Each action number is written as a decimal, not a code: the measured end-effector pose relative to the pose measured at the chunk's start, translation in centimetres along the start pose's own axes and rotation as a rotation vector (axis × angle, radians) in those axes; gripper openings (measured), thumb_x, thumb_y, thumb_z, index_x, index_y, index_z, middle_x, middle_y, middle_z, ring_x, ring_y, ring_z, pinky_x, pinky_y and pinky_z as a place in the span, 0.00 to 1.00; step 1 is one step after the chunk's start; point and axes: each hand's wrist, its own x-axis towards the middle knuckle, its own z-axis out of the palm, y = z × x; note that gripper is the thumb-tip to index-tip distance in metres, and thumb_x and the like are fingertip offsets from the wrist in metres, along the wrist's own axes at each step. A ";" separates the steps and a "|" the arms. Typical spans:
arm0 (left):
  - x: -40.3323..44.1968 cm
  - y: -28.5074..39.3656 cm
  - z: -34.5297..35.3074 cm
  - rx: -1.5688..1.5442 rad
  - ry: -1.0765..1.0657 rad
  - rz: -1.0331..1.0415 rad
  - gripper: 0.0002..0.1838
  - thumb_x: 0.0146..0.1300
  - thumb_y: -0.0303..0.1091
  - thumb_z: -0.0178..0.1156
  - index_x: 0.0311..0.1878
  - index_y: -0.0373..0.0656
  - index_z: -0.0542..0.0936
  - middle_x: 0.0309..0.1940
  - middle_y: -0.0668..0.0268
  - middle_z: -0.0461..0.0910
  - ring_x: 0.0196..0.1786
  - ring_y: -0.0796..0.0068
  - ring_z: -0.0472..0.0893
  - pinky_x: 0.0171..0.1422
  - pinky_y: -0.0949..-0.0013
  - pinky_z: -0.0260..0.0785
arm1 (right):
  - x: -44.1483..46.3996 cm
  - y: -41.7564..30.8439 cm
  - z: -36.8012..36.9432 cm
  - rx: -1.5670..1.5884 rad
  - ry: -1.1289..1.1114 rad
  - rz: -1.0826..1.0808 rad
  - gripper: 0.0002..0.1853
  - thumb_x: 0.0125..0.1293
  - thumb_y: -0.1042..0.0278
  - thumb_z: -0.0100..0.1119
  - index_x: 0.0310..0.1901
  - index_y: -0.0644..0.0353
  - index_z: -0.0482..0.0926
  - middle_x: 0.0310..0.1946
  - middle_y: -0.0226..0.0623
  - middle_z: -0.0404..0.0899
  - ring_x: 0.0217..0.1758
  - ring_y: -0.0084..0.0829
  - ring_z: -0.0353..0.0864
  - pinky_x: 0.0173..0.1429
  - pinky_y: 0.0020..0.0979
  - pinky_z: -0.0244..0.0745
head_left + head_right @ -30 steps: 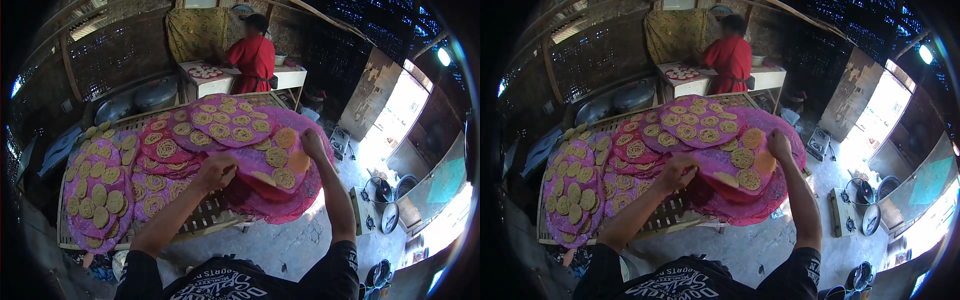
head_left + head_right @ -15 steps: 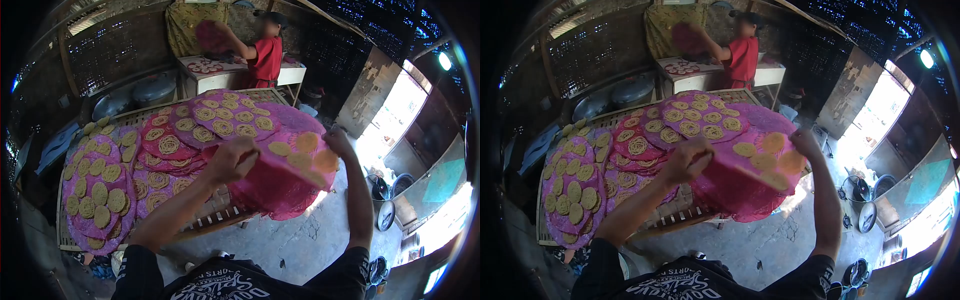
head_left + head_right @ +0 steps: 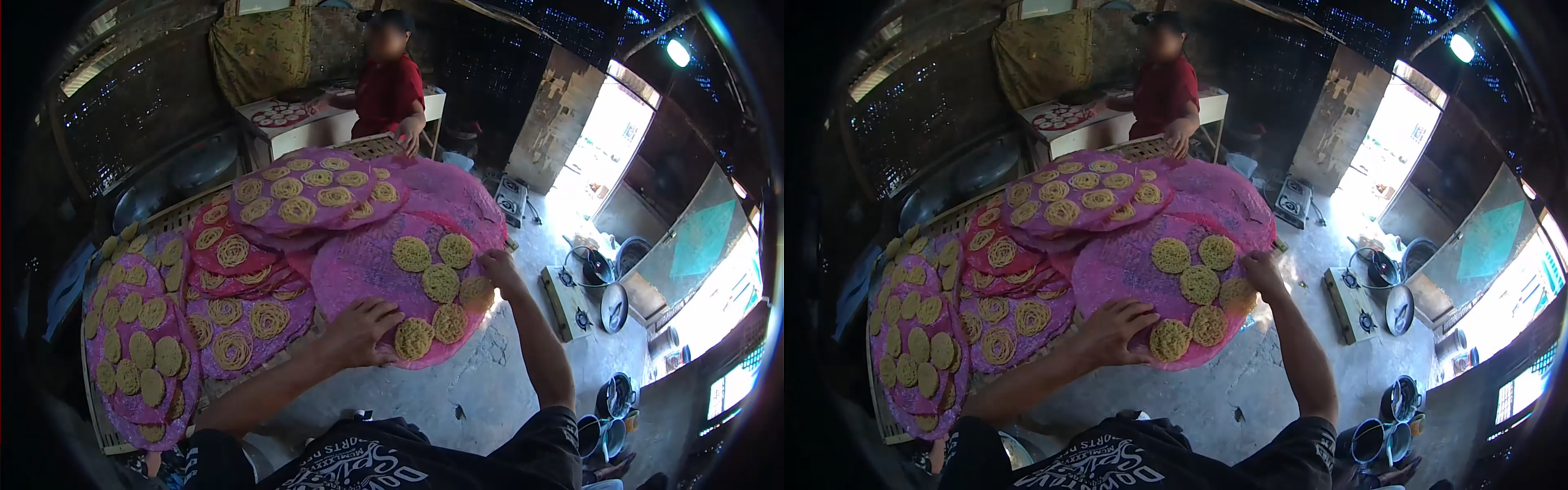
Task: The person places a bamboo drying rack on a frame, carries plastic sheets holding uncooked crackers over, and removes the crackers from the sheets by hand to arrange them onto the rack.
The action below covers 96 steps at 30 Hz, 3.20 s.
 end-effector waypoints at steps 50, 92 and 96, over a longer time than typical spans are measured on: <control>-36.1 8.4 -35.9 0.750 0.535 -0.551 0.14 0.63 0.24 0.58 0.51 0.44 0.83 0.51 0.61 0.83 0.57 0.61 0.80 0.63 0.59 0.69 | -11.7 -43.4 28.1 0.767 -0.710 -0.752 0.13 0.74 0.64 0.52 0.47 0.66 0.79 0.38 0.31 0.81 0.39 0.19 0.76 0.48 0.25 0.72; -49.5 -4.3 -22.3 0.451 0.974 -1.113 0.11 0.56 0.32 0.64 0.42 0.44 0.85 0.33 0.57 0.84 0.36 0.53 0.84 0.44 0.56 0.76 | -19.5 -37.0 44.6 0.137 -0.753 -0.570 0.11 0.63 0.66 0.59 0.39 0.67 0.82 0.29 0.28 0.80 0.32 0.22 0.75 0.38 0.31 0.69; -45.0 -2.5 -21.2 0.306 0.985 -0.925 0.09 0.56 0.27 0.59 0.41 0.42 0.81 0.32 0.54 0.83 0.33 0.52 0.84 0.37 0.59 0.76 | -19.0 -36.1 45.0 0.272 -0.804 -0.560 0.08 0.65 0.71 0.57 0.40 0.66 0.82 0.32 0.26 0.81 0.34 0.19 0.75 0.40 0.27 0.69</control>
